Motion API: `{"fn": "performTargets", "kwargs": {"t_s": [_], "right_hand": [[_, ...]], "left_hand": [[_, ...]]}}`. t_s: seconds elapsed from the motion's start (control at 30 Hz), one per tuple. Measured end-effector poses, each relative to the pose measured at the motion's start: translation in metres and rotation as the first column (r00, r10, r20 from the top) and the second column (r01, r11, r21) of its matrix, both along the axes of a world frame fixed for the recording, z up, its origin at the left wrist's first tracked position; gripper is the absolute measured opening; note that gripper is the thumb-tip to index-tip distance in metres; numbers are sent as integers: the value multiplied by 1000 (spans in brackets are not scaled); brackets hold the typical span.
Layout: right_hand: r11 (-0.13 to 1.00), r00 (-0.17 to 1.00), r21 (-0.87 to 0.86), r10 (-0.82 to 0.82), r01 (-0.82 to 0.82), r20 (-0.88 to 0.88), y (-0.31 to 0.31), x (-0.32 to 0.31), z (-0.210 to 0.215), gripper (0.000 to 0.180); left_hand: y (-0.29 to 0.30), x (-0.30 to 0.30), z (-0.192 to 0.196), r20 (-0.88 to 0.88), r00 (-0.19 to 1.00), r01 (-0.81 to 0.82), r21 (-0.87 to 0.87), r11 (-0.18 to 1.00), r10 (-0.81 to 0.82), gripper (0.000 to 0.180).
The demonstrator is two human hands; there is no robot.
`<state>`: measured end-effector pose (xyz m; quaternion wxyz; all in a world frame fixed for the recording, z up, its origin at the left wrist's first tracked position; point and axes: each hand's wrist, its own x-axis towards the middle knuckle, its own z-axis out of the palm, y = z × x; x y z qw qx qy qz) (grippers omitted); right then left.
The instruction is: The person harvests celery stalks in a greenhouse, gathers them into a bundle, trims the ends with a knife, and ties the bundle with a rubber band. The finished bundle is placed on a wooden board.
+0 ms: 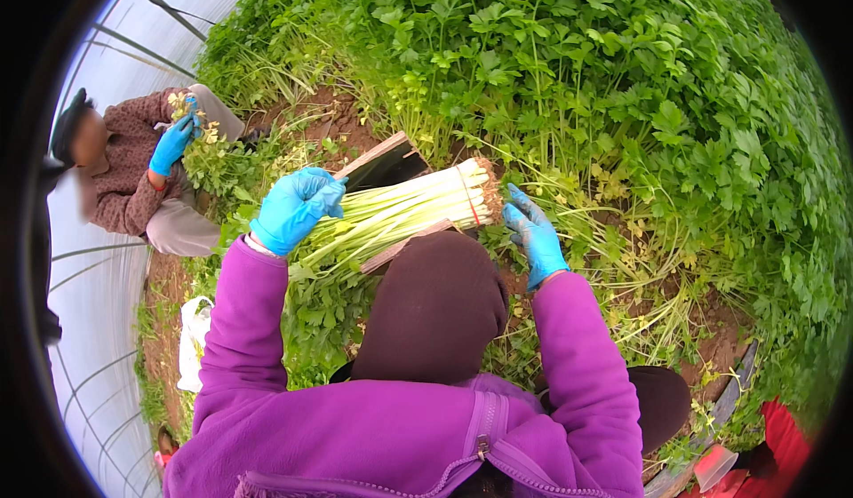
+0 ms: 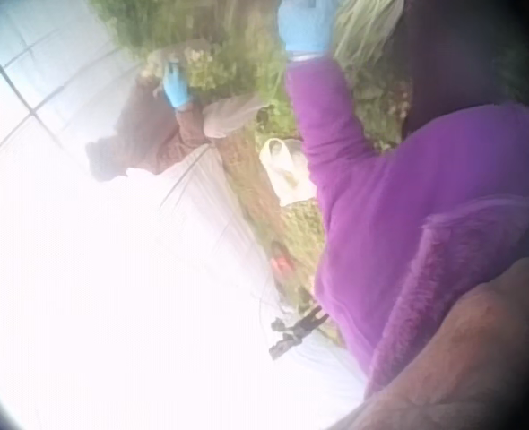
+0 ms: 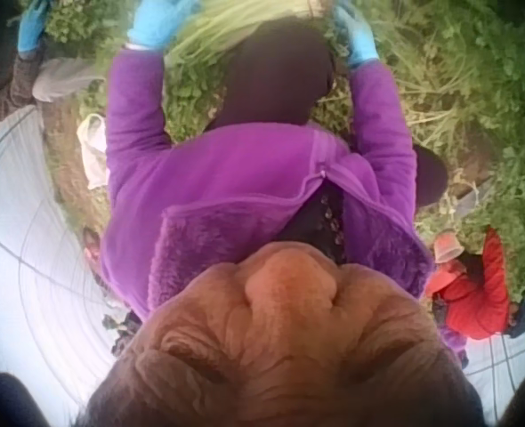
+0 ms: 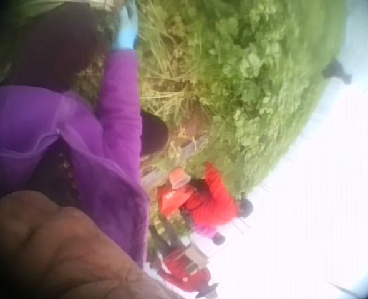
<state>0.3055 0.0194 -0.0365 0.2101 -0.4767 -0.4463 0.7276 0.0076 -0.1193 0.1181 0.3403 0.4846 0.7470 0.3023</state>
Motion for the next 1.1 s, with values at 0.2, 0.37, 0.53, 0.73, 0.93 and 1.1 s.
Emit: {"fn": "performTargets", "kwargs": {"t_s": [0.2, 0.37, 0.53, 0.73, 0.93, 1.1], "right_hand": [[902, 901, -431, -173, -18, -399, 5, -22, -12, 79], [971, 919, -237, -67, -29, -388, 9, -38, 9, 57], [990, 916, -108, 45, -96, -398, 8, -43, 64, 55], [954, 806, 125, 298, -273, -511, 5, -69, 137, 59], [913, 601, 136, 359, -384, -714, -22, -120, 186, 69], [861, 703, 469, 456, -195, -546, -47, -160, 214, 67]], "left_hand": [[0, 9, -14, -447, 880, 237, 115, 965, -163, 66], [11, 26, -40, -536, 755, 310, -217, 926, -378, 103], [-1, 19, -27, -465, 841, 192, -220, 957, -275, 105], [-38, -9, -10, -264, 964, 45, 120, 992, -12, 93], [-89, -35, -1, 358, 904, -349, 308, 885, 233, 65], [-121, -48, 21, 489, 820, -495, 343, 798, 298, 58]]}}
